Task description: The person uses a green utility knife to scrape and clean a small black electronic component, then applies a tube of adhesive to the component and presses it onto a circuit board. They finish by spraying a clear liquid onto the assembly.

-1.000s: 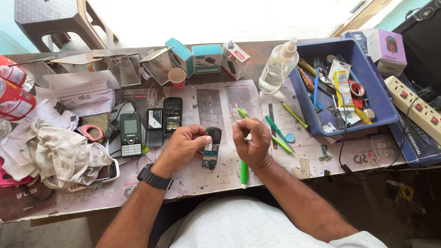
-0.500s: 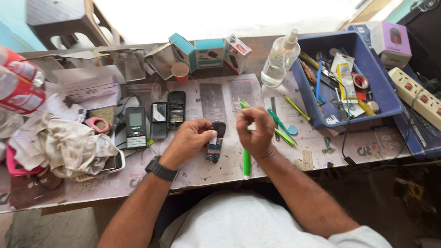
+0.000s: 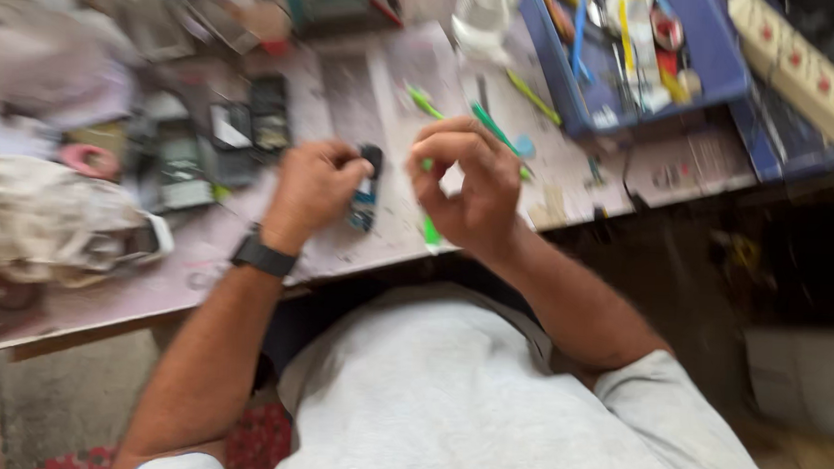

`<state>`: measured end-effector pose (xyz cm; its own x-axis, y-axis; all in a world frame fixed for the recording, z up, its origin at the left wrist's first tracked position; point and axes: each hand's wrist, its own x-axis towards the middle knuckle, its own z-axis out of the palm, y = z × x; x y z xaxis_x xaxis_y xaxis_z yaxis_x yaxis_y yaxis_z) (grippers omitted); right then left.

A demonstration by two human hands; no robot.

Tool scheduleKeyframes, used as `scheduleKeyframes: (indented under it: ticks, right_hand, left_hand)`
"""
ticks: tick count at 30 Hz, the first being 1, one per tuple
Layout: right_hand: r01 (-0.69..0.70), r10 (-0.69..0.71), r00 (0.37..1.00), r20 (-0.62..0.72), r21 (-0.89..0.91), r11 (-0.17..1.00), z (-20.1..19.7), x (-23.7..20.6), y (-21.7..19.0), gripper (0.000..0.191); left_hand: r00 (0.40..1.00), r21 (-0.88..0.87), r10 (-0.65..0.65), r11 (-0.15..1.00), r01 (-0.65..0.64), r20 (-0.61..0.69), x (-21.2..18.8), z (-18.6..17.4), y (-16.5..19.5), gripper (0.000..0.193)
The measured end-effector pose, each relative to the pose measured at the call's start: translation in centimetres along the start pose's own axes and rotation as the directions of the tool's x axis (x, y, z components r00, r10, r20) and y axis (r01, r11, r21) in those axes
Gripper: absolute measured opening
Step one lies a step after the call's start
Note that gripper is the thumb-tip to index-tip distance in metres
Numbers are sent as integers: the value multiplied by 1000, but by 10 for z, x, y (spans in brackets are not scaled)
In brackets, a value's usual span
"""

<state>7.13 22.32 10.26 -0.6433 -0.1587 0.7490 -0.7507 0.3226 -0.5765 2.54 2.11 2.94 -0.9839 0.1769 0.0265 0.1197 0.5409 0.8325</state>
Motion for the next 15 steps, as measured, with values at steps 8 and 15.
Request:
scheduleKeyframes:
  ticks: [8,15]
  right_hand:
    - [339,-393,850,350,209,918,-94,9,-71,19]
    - [146,28,960,279,-583,799,-165,11,65,13]
  left_hand:
    - [996,363,86,929,-75,-12,4,14,0,28]
    - [990,97,112,990,-104,-84,6,12,-16,19]
